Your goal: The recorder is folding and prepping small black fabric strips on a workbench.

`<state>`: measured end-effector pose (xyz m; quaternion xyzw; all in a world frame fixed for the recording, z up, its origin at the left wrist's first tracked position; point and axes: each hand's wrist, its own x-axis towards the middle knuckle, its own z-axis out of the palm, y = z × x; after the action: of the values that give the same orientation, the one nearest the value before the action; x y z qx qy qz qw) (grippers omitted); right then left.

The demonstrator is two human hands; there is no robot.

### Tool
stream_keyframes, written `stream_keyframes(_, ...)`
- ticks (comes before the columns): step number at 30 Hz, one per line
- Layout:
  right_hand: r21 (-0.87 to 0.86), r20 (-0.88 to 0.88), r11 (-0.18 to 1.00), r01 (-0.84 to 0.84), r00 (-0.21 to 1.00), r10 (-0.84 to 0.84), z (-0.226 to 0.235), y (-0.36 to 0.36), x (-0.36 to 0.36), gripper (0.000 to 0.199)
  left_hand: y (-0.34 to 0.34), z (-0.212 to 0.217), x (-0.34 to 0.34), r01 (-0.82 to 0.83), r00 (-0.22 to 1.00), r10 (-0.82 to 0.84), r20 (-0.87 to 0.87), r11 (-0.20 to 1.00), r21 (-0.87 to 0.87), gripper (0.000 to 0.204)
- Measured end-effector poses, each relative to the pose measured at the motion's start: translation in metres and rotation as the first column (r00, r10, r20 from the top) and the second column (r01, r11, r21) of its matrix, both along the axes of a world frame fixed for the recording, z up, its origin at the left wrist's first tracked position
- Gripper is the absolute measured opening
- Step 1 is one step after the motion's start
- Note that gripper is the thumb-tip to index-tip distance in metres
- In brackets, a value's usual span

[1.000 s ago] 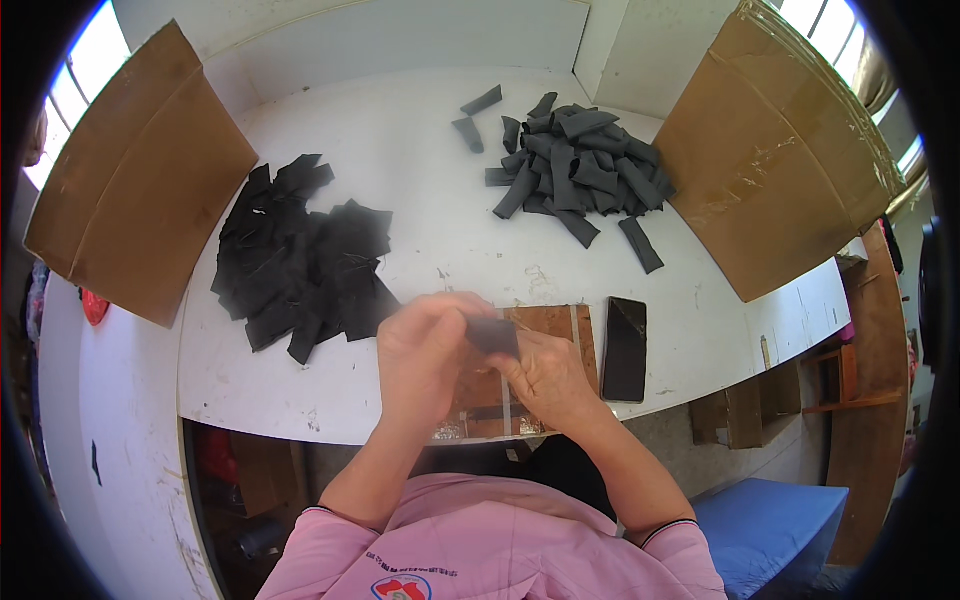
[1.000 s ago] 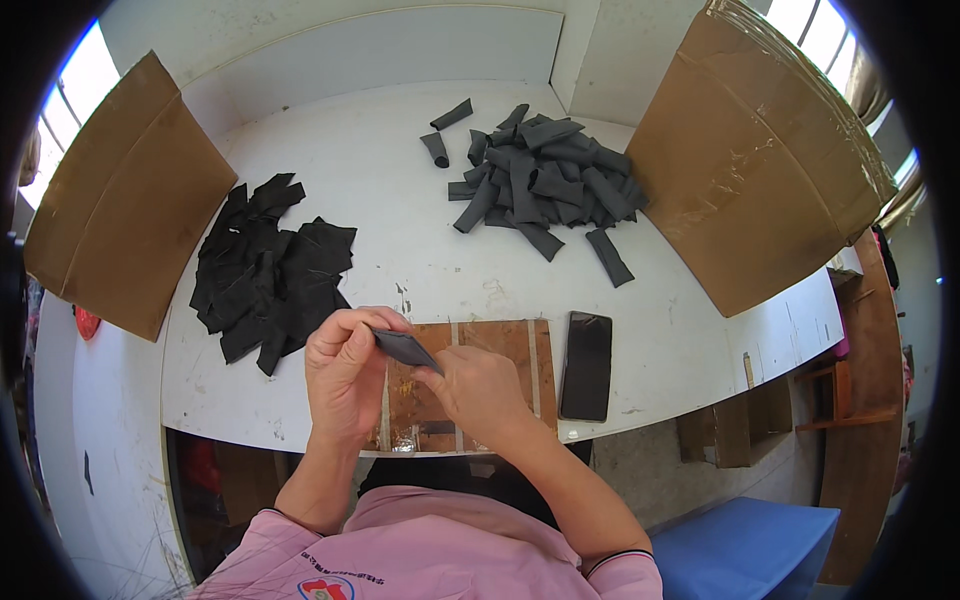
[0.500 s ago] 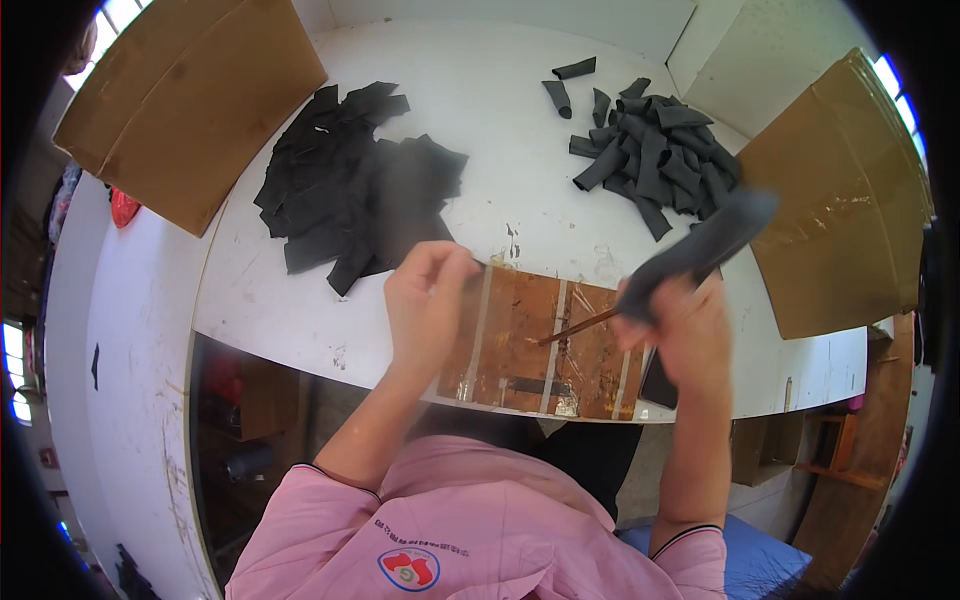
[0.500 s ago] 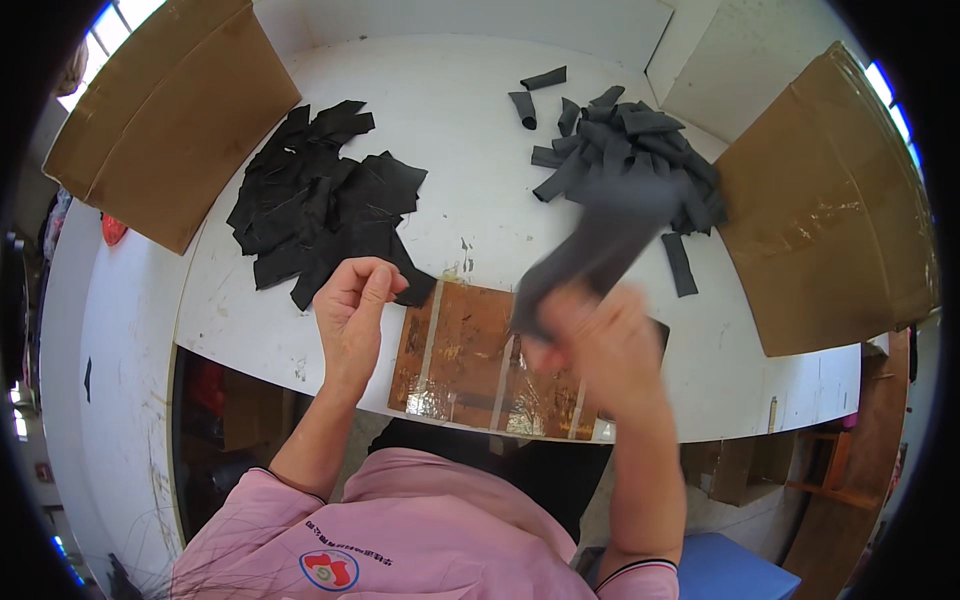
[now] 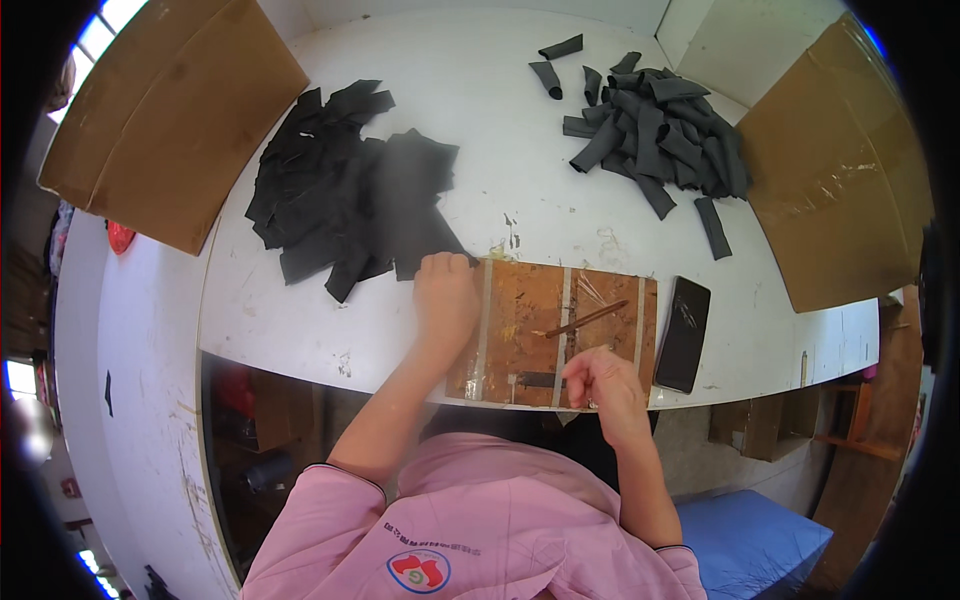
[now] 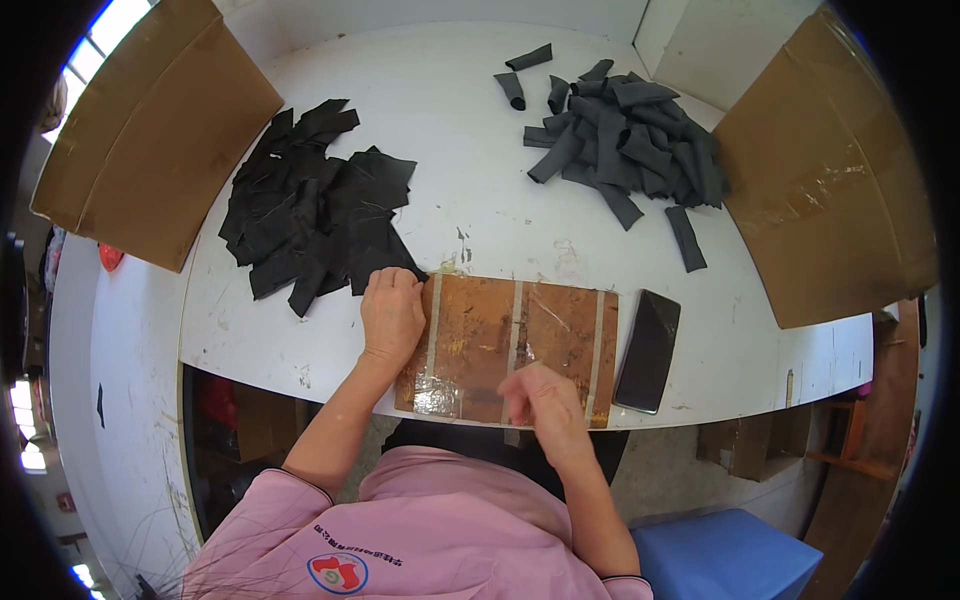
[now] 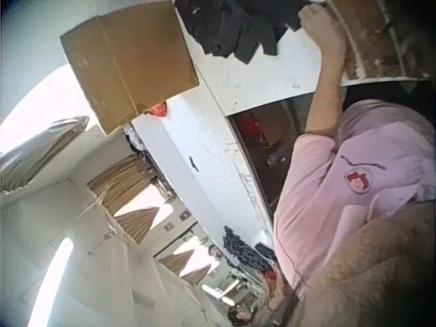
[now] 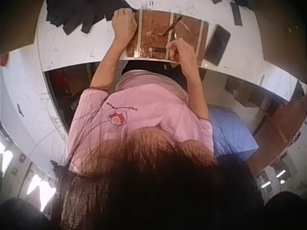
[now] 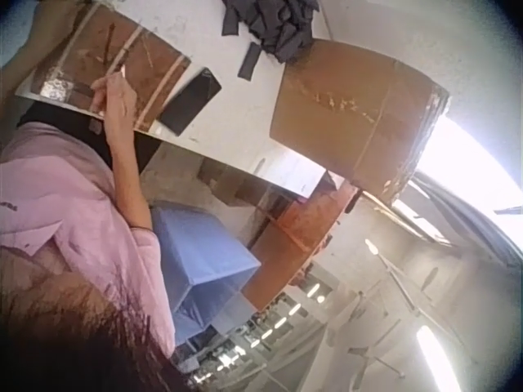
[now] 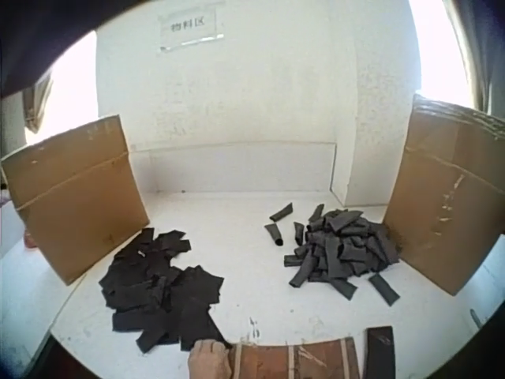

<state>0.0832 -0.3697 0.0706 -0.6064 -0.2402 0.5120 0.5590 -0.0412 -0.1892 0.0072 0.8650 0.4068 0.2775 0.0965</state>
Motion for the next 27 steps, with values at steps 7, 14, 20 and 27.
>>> stream_keyframes(7,0.002,0.597,0.978,-0.207,0.785,0.164,0.027,0.003,-0.018,0.020,-0.002,0.005,-0.022,0.149,0.987,-0.145,0.070,0.988,-0.051,0.008)
stream_keyframes(14,-0.060,0.554,0.954,-0.294,0.785,0.277,0.020,-0.006,-0.021,0.023,0.001,-0.007,-0.025,0.195,0.977,-0.196,0.080,0.981,0.010,0.010)
stream_keyframes(20,-0.054,0.573,0.962,-0.269,0.780,0.250,0.022,-0.015,-0.023,0.024,-0.002,-0.001,-0.021,0.150,0.989,-0.150,-0.003,0.988,0.022,0.008)
stream_keyframes(27,-0.078,0.570,0.959,-0.271,0.777,0.266,0.018,-0.021,-0.021,0.023,-0.013,0.018,-0.027,0.100,0.994,-0.093,0.056,0.983,-0.155,0.009)
